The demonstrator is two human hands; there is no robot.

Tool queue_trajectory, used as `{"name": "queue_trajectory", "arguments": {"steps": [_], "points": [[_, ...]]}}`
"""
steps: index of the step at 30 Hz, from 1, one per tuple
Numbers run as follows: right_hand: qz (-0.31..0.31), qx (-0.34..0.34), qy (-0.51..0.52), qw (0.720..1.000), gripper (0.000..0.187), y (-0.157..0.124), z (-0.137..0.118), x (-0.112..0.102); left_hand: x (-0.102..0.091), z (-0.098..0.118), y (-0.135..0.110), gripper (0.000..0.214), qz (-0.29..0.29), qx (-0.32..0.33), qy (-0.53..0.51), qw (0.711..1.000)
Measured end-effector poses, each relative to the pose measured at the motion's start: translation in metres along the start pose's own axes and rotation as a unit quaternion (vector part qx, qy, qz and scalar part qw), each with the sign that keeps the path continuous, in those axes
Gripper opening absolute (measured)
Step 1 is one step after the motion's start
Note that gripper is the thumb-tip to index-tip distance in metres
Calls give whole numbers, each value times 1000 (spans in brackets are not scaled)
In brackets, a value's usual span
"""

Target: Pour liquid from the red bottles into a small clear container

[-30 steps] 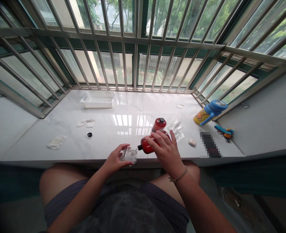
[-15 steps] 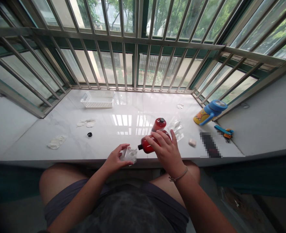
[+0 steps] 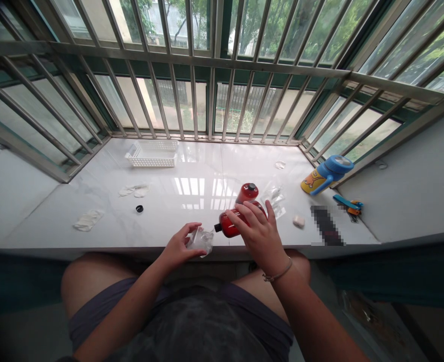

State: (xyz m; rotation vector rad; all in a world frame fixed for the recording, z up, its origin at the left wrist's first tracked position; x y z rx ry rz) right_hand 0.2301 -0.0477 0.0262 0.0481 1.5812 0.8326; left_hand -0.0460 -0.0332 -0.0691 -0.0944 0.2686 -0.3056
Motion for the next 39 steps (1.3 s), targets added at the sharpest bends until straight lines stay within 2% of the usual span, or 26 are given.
{"name": "queue_trajectory", "arguments": {"steps": [39], "points": [[-9, -17, -7, 1000, 62, 5, 0, -5, 2, -2, 1, 83, 1, -3, -21, 1000]]}}
Point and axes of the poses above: each hand's wrist, its own y-axis towards the middle knuckle, its own x-axis out of the palm, z = x × y, the point moved 2 cm from there along y, towards the middle knuckle, and after that the axes turned 1 degree about z, right-handed, at the moved point
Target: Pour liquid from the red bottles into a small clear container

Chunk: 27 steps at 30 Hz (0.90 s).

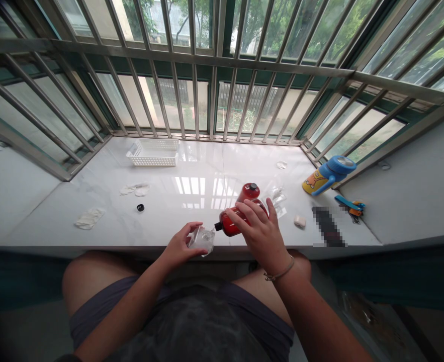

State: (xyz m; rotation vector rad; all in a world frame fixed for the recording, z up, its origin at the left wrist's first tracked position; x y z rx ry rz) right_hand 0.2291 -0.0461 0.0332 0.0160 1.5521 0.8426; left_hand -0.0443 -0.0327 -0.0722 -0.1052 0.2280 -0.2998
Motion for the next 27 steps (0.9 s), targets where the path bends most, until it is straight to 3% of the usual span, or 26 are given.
{"name": "queue_trajectory", "arguments": {"steps": [27], "points": [[11, -12, 4, 1000, 57, 2, 0, 0, 1, 6, 0, 80, 5, 1, 3, 1000]]}}
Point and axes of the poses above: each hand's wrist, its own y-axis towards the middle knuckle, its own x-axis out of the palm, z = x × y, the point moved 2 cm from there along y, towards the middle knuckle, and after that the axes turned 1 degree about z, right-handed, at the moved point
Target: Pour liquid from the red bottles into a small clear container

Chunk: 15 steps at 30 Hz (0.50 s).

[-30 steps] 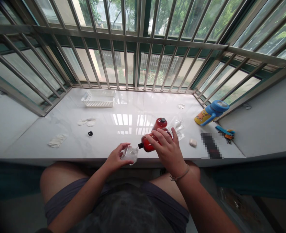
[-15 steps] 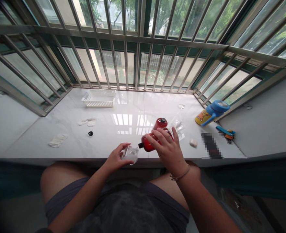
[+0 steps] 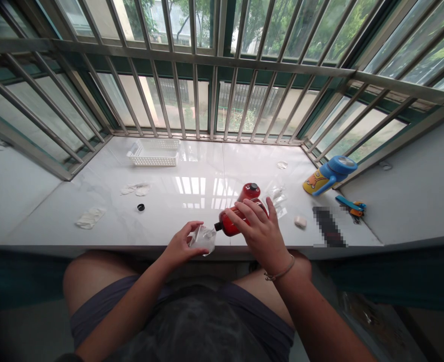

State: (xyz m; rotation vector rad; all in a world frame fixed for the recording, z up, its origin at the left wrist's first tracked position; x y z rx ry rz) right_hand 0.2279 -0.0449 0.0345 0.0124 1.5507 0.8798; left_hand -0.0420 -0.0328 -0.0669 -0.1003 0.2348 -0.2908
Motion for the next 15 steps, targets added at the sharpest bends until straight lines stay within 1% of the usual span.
{"name": "queue_trajectory", "arguments": {"steps": [7, 15], "points": [[-1, -5, -4, 1000, 58, 1, 0, 0, 1, 6, 1, 80, -2, -3, 0, 1000], [1, -7, -10, 1000, 57, 2, 0, -2, 1, 8, 1, 81, 4, 3, -6, 1000]]}}
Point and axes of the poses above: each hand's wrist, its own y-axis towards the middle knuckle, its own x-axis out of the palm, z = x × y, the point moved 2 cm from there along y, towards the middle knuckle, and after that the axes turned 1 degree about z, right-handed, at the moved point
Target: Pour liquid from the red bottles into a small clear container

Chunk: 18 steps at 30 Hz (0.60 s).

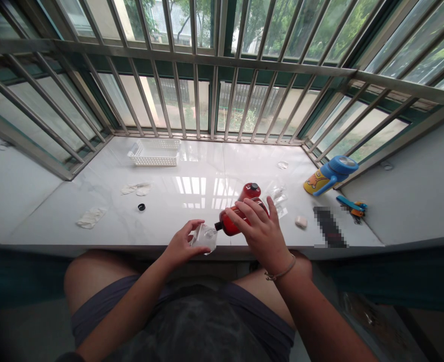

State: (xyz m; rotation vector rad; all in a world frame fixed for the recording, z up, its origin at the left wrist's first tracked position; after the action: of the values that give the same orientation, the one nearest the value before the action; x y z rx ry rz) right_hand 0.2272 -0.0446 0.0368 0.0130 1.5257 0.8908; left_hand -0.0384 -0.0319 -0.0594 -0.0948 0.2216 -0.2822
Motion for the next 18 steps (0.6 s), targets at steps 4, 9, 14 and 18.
{"name": "queue_trajectory", "arguments": {"steps": [4, 9, 14, 18], "points": [[0, -2, -3, 1000, 57, 1, 0, -1, 0, 2, 0, 81, 1, 1, 5, 1000], [-1, -3, -1, 1000, 58, 1, 1, 0, 0, 3, -1, 80, 2, -1, 14, 1000], [-5, -14, 0, 1000, 60, 2, 3, 0, -1, 2, 0, 81, 2, 3, 14, 1000], [-2, -25, 0, 1000, 63, 4, 3, -1, -1, 2, 0, 81, 4, 4, 15, 1000]]}}
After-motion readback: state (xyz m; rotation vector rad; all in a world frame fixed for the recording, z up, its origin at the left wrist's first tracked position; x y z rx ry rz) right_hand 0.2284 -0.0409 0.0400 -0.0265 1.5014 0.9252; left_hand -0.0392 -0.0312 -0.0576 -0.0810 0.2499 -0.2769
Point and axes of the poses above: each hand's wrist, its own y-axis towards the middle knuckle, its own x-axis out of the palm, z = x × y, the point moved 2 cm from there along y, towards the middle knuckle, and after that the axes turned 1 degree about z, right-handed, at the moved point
